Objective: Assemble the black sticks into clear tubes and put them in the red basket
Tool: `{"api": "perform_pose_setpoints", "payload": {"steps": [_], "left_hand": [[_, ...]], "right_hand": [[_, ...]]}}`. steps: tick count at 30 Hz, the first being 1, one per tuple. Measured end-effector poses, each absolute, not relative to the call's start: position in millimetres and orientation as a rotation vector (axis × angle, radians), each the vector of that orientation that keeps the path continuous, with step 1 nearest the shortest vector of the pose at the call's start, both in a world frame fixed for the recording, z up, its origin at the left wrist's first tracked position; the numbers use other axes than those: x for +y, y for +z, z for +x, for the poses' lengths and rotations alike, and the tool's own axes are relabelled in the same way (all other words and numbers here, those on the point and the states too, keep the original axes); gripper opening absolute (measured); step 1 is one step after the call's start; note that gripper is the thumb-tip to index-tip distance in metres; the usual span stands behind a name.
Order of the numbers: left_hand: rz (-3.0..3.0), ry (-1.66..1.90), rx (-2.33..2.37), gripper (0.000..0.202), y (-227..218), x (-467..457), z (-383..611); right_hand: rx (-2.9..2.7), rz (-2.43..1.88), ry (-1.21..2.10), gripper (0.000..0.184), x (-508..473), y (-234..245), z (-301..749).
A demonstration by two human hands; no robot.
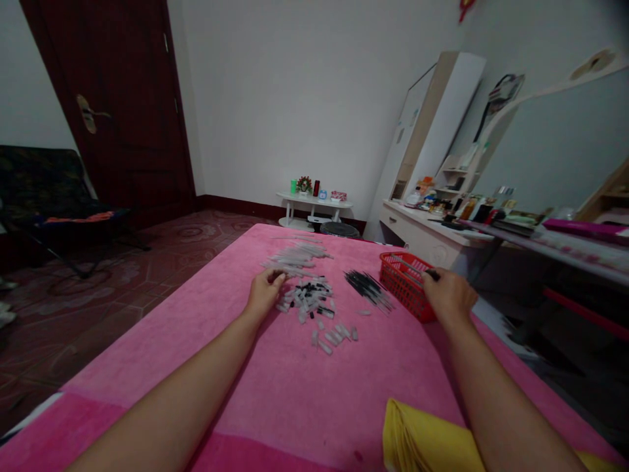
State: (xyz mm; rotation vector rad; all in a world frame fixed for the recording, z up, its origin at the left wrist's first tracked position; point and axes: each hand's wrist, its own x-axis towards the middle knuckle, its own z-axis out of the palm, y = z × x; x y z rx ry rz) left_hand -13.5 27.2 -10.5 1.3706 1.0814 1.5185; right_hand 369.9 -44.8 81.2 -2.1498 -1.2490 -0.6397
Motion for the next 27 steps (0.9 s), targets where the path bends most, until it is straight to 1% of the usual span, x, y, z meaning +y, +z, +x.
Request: {"api": "perform_pose_setpoints", "payload": {"steps": [2, 5, 10, 14, 17, 23, 27], "left_hand": [[1.576, 1.493, 1.198, 0.029, -12, 31, -18], [1.991, 1.381, 1.400, 0.036, -13, 38, -26], [2.359, 1.014, 1.581, 0.044, -17, 45, -29], [2.470, 0.840, 1.667, 0.048, -18, 45, -26], [2.545, 0.795, 1.709, 0.044, -17, 45, -27], [2.535, 0.756, 1.835, 0.029, -11, 43, -29], [2.496, 0.766, 1.896, 0.025, -8, 40, -29]], "right_hand": [[-1.342, -2.060, -0.715, 0.032, -43, 81, 359], [-1.490, -1.855, -0.701, 0.029, -40, 81, 335], [-1.759, -1.612, -0.372, 0.024, -36, 66, 291], [-1.894, -1.571, -0.219, 0.022, -36, 51, 268], [-1.939, -1.558, -0.135, 0.021, -36, 46, 260], [-2.160, -1.480, 0.147, 0.019, -41, 45, 243], [-2.272, -1.487, 0.182, 0.021, -48, 42, 229]]}}
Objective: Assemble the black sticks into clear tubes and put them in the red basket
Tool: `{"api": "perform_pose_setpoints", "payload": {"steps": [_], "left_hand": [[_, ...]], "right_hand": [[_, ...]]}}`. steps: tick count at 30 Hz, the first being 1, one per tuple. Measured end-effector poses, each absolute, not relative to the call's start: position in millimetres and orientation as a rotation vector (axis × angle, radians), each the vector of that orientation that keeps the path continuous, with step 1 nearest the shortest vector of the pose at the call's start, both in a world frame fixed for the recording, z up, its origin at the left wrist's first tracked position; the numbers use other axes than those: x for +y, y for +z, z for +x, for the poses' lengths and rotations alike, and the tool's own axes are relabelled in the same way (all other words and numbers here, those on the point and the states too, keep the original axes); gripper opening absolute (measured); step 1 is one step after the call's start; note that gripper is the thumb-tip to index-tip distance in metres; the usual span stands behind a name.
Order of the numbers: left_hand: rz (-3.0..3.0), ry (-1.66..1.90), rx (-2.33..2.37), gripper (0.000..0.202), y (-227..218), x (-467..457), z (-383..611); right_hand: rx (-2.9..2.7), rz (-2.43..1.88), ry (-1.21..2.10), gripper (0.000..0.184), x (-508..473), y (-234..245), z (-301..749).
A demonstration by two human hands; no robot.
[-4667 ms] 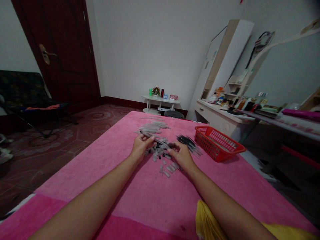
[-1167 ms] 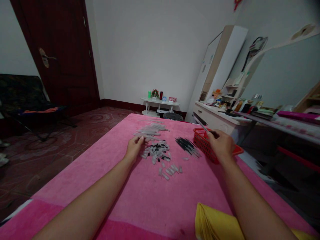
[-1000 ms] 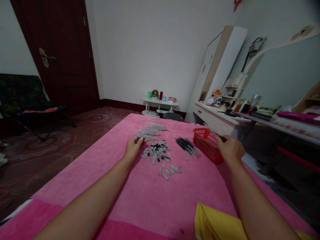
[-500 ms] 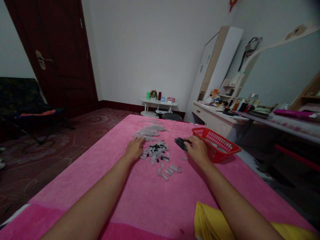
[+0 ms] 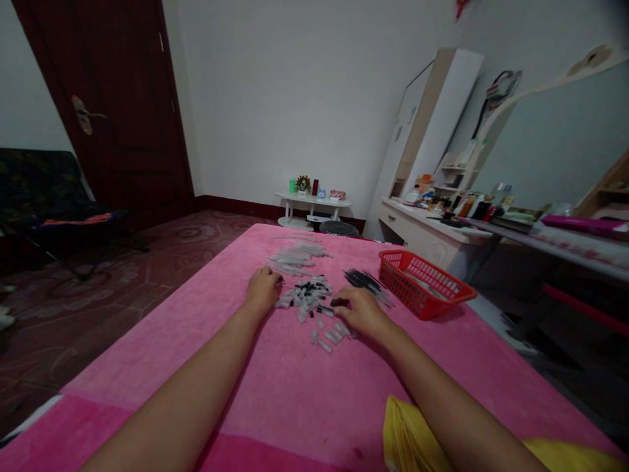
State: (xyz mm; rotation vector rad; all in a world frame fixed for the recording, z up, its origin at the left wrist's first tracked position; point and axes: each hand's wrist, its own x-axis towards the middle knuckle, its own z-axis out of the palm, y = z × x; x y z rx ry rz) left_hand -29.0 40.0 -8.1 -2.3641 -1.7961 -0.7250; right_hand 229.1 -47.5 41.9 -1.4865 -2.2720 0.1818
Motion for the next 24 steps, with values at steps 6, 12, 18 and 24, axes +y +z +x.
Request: {"api": "perform_pose_setpoints", "payload": {"steps": [6, 12, 18, 24], "left_hand": [[-2.354, -0.792, -1.759, 0.023, -3, 31, -29], [-2.427, -0.977, -1.669, 0.023, -2, 28, -27], [-2.489, -1.031, -1.635, 0.022, -2, 28, -24], [-2.488, -1.115, -1.554, 0.023, -7, 33, -23]], "right_hand": [[-2.132, -1.850, -0.195, 0.020, -45, 40, 242], [-1.976, -2.095, -0.294, 0.022, -36, 35, 273], [-1.914, -2.173, -0.276, 0.023, -29, 25, 287], [-1.874, -2.289, -0.242, 0.022, -28, 27, 288]]}}
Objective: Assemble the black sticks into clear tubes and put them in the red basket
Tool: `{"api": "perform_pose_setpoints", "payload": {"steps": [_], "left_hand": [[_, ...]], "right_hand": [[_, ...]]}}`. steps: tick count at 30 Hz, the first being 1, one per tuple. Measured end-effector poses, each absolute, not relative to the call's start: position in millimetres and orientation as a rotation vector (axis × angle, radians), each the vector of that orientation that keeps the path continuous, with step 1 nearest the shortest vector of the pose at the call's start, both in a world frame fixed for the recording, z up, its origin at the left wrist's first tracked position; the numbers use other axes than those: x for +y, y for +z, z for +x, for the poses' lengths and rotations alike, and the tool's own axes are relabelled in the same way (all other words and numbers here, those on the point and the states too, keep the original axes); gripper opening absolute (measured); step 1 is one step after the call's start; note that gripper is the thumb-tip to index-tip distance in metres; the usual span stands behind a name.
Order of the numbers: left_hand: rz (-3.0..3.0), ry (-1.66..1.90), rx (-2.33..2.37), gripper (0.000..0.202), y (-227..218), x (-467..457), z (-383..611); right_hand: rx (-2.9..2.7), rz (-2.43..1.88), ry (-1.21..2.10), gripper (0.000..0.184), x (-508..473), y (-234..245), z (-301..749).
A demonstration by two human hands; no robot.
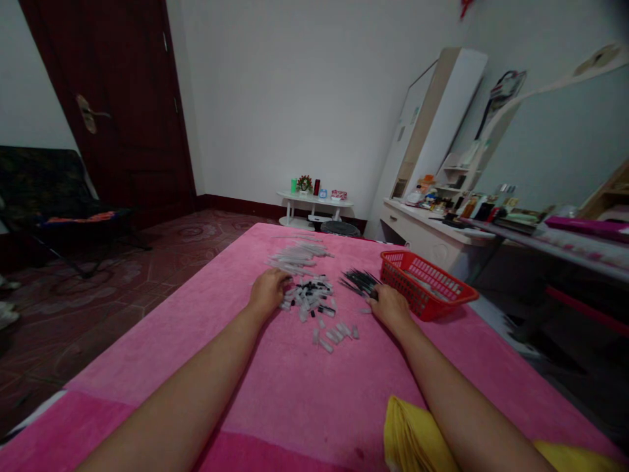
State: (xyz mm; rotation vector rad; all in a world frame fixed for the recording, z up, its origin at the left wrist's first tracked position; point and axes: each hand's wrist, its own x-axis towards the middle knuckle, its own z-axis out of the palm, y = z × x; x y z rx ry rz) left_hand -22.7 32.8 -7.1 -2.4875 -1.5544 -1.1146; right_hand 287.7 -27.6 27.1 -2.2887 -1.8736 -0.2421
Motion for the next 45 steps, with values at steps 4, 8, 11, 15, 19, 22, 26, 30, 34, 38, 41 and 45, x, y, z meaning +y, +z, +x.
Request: {"api": "perform_pose_setpoints", "payload": {"steps": [4, 8, 11, 15, 19, 22, 26, 30, 34, 38, 41, 45], "left_hand": [[-2.500, -1.188, -1.501, 0.023, -10, 35, -23], [-2.520, -1.283, -1.428, 0.024, -12, 37, -24], [-2.546, -1.348, -1.356, 0.024, -13, 38, -23], [-2.603, -1.413, -1.228, 0.025, -10, 35, -20], [-2.651, -1.429, -1.158, 0.023, -4, 27, -16], [-2.667, -1.399, -1.150, 0.022, 0, 20, -13], [-2.691, -1.342, -1.130, 0.024, 4, 15, -9], [-2.695, -1.274, -1.121, 0.024, 4, 14, -8], [-2.680, -1.209, -1.120, 0.024, 4, 13, -8], [-2.672, -1.132, -1.106, 0.024, 5, 12, -6], [-2.689, -1.139, -1.066, 0.024, 5, 9, -2], [-2.743, -1.212, -1.028, 0.024, 5, 5, 3]], "right_hand": [[-1.880, -2.222, -0.305, 0.019, -31, 29, 290], [-1.847, -2.046, -0.307, 0.019, -31, 29, 290], [-1.852, -1.791, -0.193, 0.019, -29, 29, 281], [-1.910, -1.584, -0.082, 0.016, -28, 30, 262], [-1.946, -1.532, -0.055, 0.015, -33, 34, 250], [-1.958, -1.516, -0.051, 0.015, -36, 34, 248], [-1.991, -1.483, -0.070, 0.014, -37, 33, 248], [-2.054, -1.484, -0.147, 0.013, -38, 36, 247], [-2.121, -1.476, -0.236, 0.012, -42, 45, 244], [-2.157, -1.441, -0.275, 0.011, -46, 52, 239], [-2.170, -1.428, -0.273, 0.010, -47, 52, 233], [-2.147, -1.401, -0.225, 0.010, -48, 49, 228]]}}
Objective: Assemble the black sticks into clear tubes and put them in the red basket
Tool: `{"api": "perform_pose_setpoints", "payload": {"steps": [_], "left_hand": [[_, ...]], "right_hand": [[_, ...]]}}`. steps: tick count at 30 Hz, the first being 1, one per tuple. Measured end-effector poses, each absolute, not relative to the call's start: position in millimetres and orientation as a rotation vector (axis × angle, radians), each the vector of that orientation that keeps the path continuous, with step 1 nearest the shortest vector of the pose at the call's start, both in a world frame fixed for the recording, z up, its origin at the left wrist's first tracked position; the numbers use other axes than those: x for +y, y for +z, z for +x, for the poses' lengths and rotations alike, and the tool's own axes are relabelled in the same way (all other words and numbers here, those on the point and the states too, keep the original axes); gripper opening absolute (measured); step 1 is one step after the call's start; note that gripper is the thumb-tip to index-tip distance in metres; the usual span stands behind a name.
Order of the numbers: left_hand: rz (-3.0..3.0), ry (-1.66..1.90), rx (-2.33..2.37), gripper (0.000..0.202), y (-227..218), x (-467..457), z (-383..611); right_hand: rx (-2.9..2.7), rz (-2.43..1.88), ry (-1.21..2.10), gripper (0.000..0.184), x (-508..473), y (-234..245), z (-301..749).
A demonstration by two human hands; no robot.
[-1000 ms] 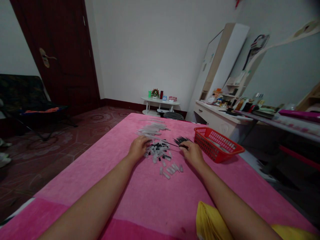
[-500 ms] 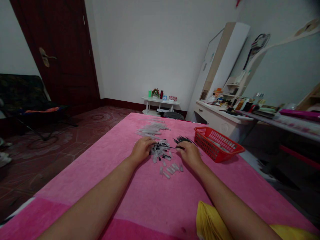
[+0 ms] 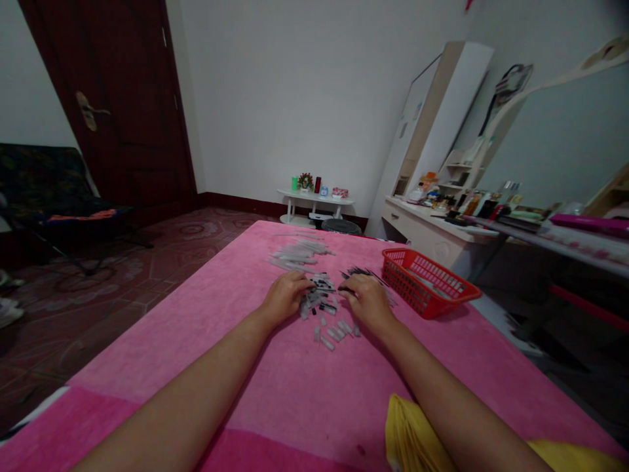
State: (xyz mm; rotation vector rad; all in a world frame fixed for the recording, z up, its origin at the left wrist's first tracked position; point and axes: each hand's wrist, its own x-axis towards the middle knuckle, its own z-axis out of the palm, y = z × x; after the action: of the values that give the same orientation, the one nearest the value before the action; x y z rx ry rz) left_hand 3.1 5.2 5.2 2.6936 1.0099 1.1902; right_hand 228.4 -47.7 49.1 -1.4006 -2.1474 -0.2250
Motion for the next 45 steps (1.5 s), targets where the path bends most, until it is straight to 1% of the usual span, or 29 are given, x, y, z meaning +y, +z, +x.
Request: {"api": "perform_pose_setpoints", "payload": {"steps": [3, 5, 9, 12, 15, 19, 23, 26, 29, 34, 36, 39, 45], "left_hand": [[2.547, 1.302, 1.024, 0.025, 5, 7, 1], [2.385, 1.439, 1.054, 0.025, 4, 12, -4], [1.918, 1.767, 1.151, 0.020, 2, 25, -14], [1.689, 1.878, 1.167, 0.022, -1, 32, -17], [1.647, 1.902, 1.149, 0.022, -1, 32, -17], [1.714, 1.884, 1.148, 0.020, 2, 27, -13], [1.799, 1.847, 1.156, 0.019, 4, 23, -11], [1.925, 1.810, 1.145, 0.019, 4, 21, -11], [2.192, 1.675, 1.110, 0.021, 6, 16, -10], [2.618, 1.357, 1.073, 0.025, 9, 5, -1], [2.704, 1.286, 1.049, 0.024, 9, 2, 3], [2.758, 1.230, 1.035, 0.024, 9, -2, 7], [2.777, 1.228, 1.015, 0.025, 11, -4, 8]], "right_hand": [[-1.973, -1.386, -0.150, 0.022, -47, 49, 228], [-1.885, -1.383, -0.112, 0.029, -46, 49, 228], [-1.966, -1.374, 0.005, 0.015, -47, 47, 226], [-2.085, -1.354, 0.082, 0.014, -49, 42, 218], [-2.181, -1.355, 0.083, 0.014, -52, 37, 205], [-2.292, -1.410, -0.010, 0.010, -54, 33, 187], [-2.310, -1.537, -0.147, 0.015, -52, 28, 175], [-2.286, -1.566, -0.172, 0.010, -51, 26, 172], [-2.140, -1.500, -0.057, 0.008, -50, 26, 176], [-1.712, -1.312, 0.363, 0.011, -42, 27, 189], [-1.625, -1.252, 0.452, 0.012, -40, 25, 192], [-1.617, -1.245, 0.470, 0.013, -38, 21, 195], [-1.617, -1.294, 0.439, 0.015, -39, 20, 194]]}}
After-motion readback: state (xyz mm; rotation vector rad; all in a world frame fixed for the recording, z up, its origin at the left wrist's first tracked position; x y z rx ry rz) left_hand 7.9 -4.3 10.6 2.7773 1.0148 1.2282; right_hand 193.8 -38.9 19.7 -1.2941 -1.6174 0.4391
